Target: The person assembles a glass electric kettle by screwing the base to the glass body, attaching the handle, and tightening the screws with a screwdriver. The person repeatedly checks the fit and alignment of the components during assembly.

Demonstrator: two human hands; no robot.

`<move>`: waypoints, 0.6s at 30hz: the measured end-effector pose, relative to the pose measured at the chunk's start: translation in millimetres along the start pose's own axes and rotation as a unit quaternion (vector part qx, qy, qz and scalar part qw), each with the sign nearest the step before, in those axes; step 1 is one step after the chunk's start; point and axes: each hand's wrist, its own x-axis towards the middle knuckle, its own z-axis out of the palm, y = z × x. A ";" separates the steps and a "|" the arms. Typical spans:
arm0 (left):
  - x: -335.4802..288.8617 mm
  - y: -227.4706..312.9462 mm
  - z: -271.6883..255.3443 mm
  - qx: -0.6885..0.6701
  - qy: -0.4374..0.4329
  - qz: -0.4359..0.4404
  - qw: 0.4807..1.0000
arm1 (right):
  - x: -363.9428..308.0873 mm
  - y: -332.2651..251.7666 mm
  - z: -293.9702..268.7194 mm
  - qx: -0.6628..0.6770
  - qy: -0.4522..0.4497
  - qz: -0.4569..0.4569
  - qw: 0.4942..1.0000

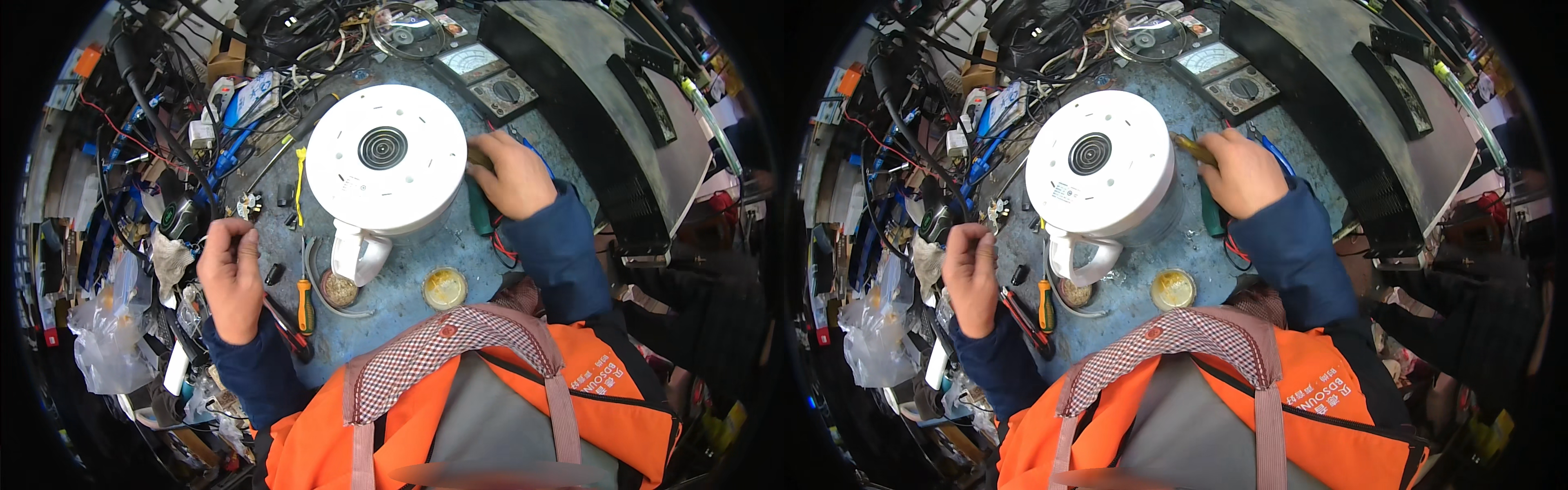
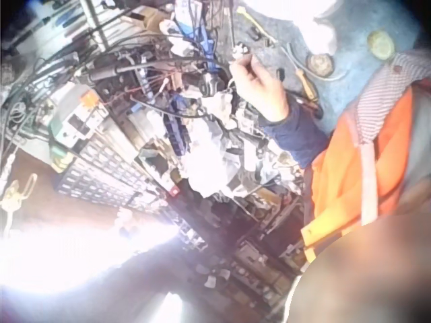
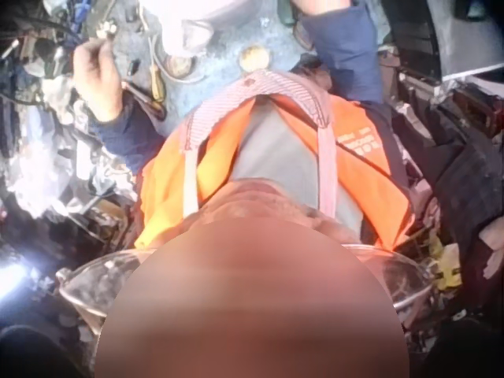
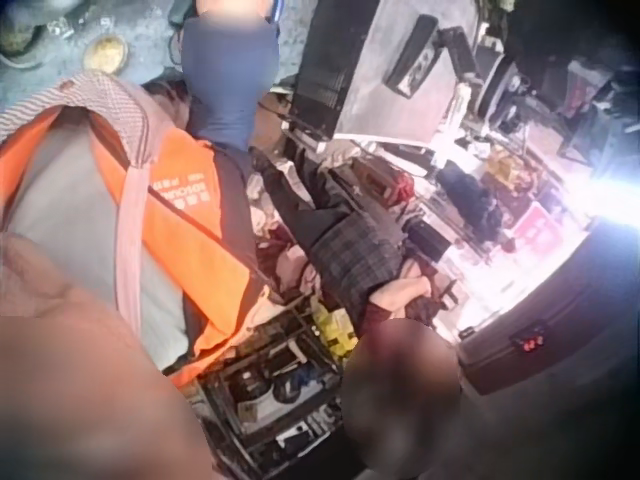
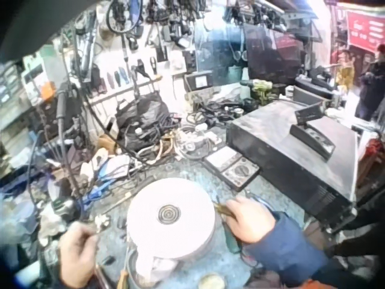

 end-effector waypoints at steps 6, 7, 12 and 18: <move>24.1 80.8 -3.9 -0.125 0.005 0.061 0.990 | -29.6 -3.3 -28.9 -0.167 -0.097 -0.190 0.963; 31.2 89.9 4.9 -0.159 -0.004 0.073 0.985 | -31.3 -2.9 -24.2 -0.164 -0.093 -0.204 0.961; 46.9 122.7 58.0 -0.054 0.015 0.268 0.962 | -23.5 5.8 -16.7 -0.178 -0.089 -0.274 0.941; 19.9 114.1 96.7 0.024 0.064 0.327 0.942 | -31.3 3.0 -15.2 0.251 0.092 -0.176 0.947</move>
